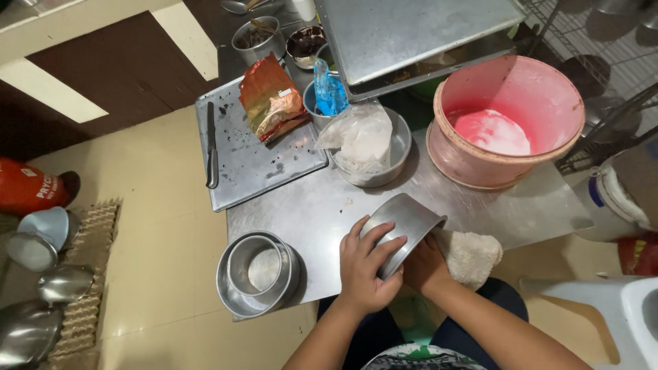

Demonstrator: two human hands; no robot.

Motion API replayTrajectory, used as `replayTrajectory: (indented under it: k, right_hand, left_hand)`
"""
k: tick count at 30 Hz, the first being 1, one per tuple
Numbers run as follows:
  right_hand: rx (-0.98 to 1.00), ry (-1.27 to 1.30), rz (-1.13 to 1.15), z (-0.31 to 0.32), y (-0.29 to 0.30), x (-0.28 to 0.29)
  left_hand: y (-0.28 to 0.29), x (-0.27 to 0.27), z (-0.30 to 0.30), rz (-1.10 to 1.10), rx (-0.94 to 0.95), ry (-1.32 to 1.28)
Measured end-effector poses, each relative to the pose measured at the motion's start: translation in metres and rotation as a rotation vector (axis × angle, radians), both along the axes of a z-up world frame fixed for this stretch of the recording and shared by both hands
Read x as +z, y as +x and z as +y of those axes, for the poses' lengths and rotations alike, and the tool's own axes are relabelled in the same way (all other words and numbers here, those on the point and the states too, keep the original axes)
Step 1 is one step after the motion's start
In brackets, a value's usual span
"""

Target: Wiping and stacking metal baking pans using a cloth.

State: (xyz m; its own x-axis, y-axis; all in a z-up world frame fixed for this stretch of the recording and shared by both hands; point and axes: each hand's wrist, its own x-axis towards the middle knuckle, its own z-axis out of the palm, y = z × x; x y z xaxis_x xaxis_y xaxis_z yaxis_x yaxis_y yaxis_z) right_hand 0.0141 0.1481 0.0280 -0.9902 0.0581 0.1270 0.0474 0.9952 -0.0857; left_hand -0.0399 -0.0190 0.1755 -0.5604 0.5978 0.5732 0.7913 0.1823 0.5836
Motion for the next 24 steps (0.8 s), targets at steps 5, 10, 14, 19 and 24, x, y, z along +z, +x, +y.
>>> replayTrajectory:
  k: [5, 10, 14, 19, 24]
  right_hand:
    - [-0.056, -0.044, -0.102, -0.002, -0.002, 0.010]
    - [-0.059, -0.004, -0.064, -0.002, 0.000, -0.004]
    - [-0.071, -0.050, -0.023, -0.002, 0.001, -0.007]
    - [-0.043, -0.057, 0.118, -0.004, 0.004, -0.005]
    - [-0.050, -0.060, 0.073, -0.004, 0.003, -0.004]
  left_hand:
    - [-0.003, 0.002, 0.002, 0.012, -0.009, 0.023]
    - [0.000, 0.001, 0.001, 0.004, -0.005, 0.021]
    - [0.000, 0.000, -0.002, -0.021, -0.008, 0.016]
    - [0.003, -0.006, -0.005, -0.002, 0.010, 0.034]
    - [0.002, -0.006, -0.006, 0.005, 0.012, 0.039]
